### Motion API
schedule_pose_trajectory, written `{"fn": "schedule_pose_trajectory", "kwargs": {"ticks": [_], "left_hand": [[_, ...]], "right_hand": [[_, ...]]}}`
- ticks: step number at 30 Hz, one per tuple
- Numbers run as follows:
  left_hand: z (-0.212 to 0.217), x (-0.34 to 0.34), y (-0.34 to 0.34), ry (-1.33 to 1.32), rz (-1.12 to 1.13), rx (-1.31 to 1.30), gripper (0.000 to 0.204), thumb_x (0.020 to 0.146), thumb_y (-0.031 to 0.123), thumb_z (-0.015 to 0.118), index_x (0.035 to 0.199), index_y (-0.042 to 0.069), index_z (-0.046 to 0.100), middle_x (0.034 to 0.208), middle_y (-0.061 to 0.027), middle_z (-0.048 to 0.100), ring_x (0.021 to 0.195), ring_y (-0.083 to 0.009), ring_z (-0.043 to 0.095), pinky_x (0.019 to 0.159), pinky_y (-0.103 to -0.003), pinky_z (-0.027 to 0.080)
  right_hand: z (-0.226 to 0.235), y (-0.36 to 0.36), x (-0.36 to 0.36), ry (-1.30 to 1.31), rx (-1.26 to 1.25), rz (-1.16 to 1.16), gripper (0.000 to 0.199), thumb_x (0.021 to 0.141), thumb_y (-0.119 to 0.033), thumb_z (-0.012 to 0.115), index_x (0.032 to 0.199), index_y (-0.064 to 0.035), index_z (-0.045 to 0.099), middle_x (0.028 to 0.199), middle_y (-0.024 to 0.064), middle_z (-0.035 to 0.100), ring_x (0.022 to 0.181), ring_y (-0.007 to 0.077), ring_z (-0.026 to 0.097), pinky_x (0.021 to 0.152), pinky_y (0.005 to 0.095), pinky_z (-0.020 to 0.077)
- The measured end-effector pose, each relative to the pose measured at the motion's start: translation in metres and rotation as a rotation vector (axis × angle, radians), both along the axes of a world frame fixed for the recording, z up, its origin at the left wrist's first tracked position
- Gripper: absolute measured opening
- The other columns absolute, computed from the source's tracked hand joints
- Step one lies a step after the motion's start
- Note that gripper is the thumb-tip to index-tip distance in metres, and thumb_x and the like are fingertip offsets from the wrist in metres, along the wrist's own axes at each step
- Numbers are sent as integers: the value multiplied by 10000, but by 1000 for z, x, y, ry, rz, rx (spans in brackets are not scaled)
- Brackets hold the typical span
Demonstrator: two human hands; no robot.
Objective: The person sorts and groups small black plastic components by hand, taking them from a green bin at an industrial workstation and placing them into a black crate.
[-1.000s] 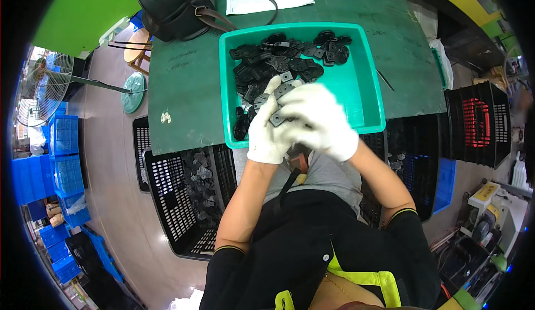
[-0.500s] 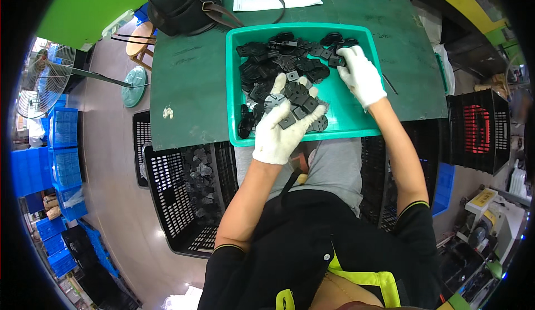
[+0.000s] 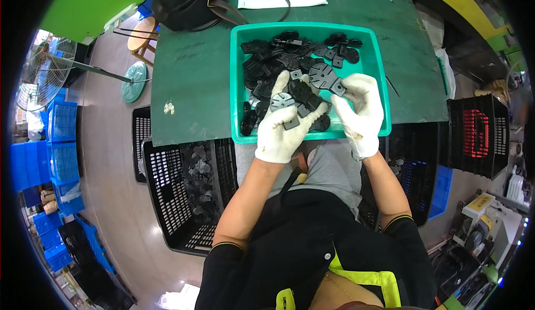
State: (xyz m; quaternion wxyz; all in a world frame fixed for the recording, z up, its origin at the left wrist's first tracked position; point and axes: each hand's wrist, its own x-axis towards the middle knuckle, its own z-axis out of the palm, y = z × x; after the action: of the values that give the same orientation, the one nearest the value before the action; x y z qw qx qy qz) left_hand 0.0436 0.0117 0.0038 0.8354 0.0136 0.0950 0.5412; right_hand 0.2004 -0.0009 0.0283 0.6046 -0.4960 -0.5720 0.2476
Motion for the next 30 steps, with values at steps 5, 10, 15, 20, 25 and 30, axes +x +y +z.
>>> {"fn": "schedule_pose_trajectory", "kwargs": {"ticks": [5,10,15,20,25,30], "left_hand": [[-7,4,-1,-66,67,134,574,904,241,587,1411,141,339,1318,-161,490,1210,-354,492,1029,-513,397],[-3,-2,-1,123,43,37,559,905,149,554,1416,166,328,1329,-151,479,1211,-356,489,1026,-504,408],[1,-3,-1,57,51,-39,648,808,71,620,1390,173,354,1404,-183,403,1334,-401,340,1042,-625,324],[4,0,-2,62,46,-72,639,814,66,602,1394,174,356,1428,-181,374,1353,-401,309,1048,-629,309],[2,-1,-2,34,52,-71,629,822,61,579,1397,180,354,1431,-180,376,1355,-400,306,1066,-631,272],[2,1,0,31,44,-45,611,821,66,559,1391,175,369,1422,-178,389,1348,-393,319,1069,-633,263]], "right_hand": [[9,-15,-35,-431,171,49,271,681,-61,752,922,-63,627,954,95,589,870,276,582,724,354,482],[8,-7,-32,-632,183,128,203,719,-117,708,905,-89,631,895,94,608,867,289,574,754,371,472],[-18,67,37,-917,-144,-35,181,830,-159,610,1001,-102,591,948,97,572,918,296,571,781,387,477],[-52,117,61,-1121,-281,-12,277,787,-201,663,1027,-100,569,955,123,571,925,309,581,781,430,495],[-52,124,52,-1244,-281,10,260,762,-196,676,949,-70,548,952,150,565,906,328,587,763,436,498],[-13,74,48,-783,-236,-92,287,776,-211,666,1007,-60,585,913,132,591,831,311,607,733,400,501]]}}
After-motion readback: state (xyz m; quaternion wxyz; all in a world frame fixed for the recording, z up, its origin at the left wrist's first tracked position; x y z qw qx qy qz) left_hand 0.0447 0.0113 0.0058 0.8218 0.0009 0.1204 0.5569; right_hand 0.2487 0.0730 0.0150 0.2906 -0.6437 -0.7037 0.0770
